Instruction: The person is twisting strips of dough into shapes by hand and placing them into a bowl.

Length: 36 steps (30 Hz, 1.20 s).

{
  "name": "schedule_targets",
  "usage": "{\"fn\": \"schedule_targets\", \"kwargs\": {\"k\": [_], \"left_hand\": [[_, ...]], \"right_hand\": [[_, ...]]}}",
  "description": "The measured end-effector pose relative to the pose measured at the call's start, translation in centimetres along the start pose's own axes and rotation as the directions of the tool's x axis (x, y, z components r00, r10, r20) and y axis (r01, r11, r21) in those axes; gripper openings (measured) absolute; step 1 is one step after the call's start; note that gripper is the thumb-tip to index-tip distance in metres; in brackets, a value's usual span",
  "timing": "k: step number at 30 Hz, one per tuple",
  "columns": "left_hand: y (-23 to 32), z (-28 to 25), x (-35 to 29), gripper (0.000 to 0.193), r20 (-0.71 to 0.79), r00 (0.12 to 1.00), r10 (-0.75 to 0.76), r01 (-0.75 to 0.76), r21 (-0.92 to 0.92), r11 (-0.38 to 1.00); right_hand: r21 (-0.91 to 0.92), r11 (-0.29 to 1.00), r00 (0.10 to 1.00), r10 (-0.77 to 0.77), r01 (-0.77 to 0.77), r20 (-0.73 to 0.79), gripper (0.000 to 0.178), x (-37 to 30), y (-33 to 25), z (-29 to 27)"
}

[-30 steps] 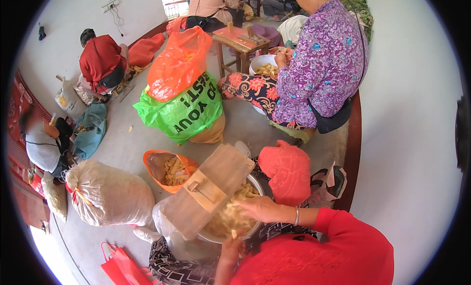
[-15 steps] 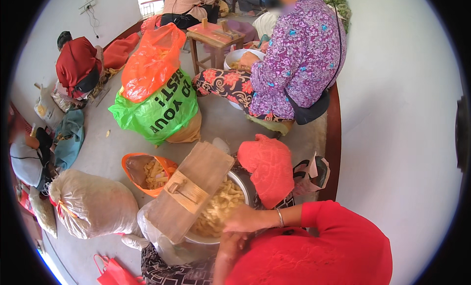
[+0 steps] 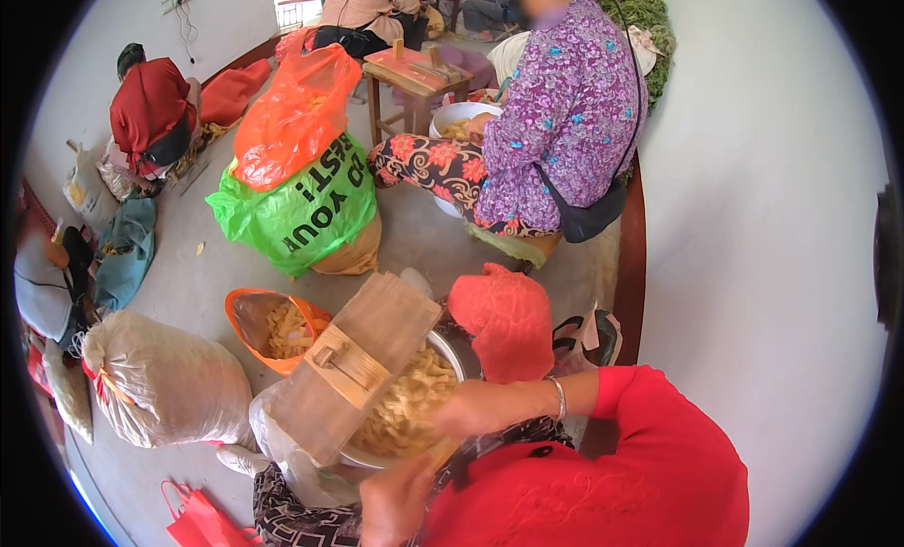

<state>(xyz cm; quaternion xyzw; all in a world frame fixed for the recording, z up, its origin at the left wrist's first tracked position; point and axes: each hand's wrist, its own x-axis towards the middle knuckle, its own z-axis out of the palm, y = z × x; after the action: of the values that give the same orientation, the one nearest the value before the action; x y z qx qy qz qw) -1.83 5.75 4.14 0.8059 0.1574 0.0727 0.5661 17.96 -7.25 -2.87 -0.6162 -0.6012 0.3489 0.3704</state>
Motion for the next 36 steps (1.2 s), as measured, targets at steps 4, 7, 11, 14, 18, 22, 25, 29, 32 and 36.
{"fn": "schedule_targets", "kwargs": {"k": [4,7,11,14,18,22,25,29,32,36], "left_hand": [[-2.3,-0.6,2.1,0.015,-0.054,0.993,-0.106,0.107,0.018,0.994],[-3.3,1.7,2.8,0.032,0.018,0.976,-0.217,0.200,-0.469,0.860],[-2.8,4.3,3.0,0.032,-0.030,0.979,-0.201,0.115,-0.735,0.668],[-3.5,5.3,3.7,0.035,-0.020,0.981,-0.193,0.130,-0.671,0.730],[-5.7,6.2,4.1,0.035,-0.024,0.975,-0.219,0.131,-0.738,0.662],[-7.1,6.8,4.1,0.030,0.034,0.973,-0.228,0.149,-0.847,0.511],[-8.2,7.5,4.1,0.021,0.079,0.975,-0.206,0.155,-0.912,0.381],[-8.5,7.5,3.5,0.013,0.112,0.948,-0.297,0.237,-0.872,0.428],[-9.0,7.2,3.0,0.009,0.122,0.935,-0.333,0.285,-0.817,0.501],[-8.5,6.1,2.9,0.005,0.167,0.904,-0.393,0.366,-0.777,0.512]], "right_hand": [[0.592,0.806,0.947,-0.193,0.003,0.258,0.028,-0.5,-6.5,1.3],[0.779,0.627,0.987,-0.108,-0.024,0.117,0.018,-0.5,-7.0,2.3],[0.405,0.908,0.925,0.057,0.108,-0.376,0.022,1.7,-4.6,1.4],[0.067,0.996,0.825,-0.007,0.054,-0.565,0.024,2.2,-2.3,2.5],[-0.254,0.963,0.823,-0.072,-0.090,-0.564,0.029,2.5,-2.2,1.9],[-0.334,0.940,0.826,-0.132,-0.071,-0.547,0.035,2.4,-1.2,2.5],[-0.322,0.946,0.804,-0.212,0.027,-0.556,0.040,2.7,0.0,2.9],[-0.243,0.968,0.794,-0.193,0.059,-0.576,0.036,2.9,0.5,3.6],[-0.316,0.948,0.837,-0.198,0.032,-0.510,0.028,2.5,0.9,3.4],[-0.395,0.917,0.900,-0.118,-0.063,-0.419,0.019,2.0,0.6,3.0]]}}
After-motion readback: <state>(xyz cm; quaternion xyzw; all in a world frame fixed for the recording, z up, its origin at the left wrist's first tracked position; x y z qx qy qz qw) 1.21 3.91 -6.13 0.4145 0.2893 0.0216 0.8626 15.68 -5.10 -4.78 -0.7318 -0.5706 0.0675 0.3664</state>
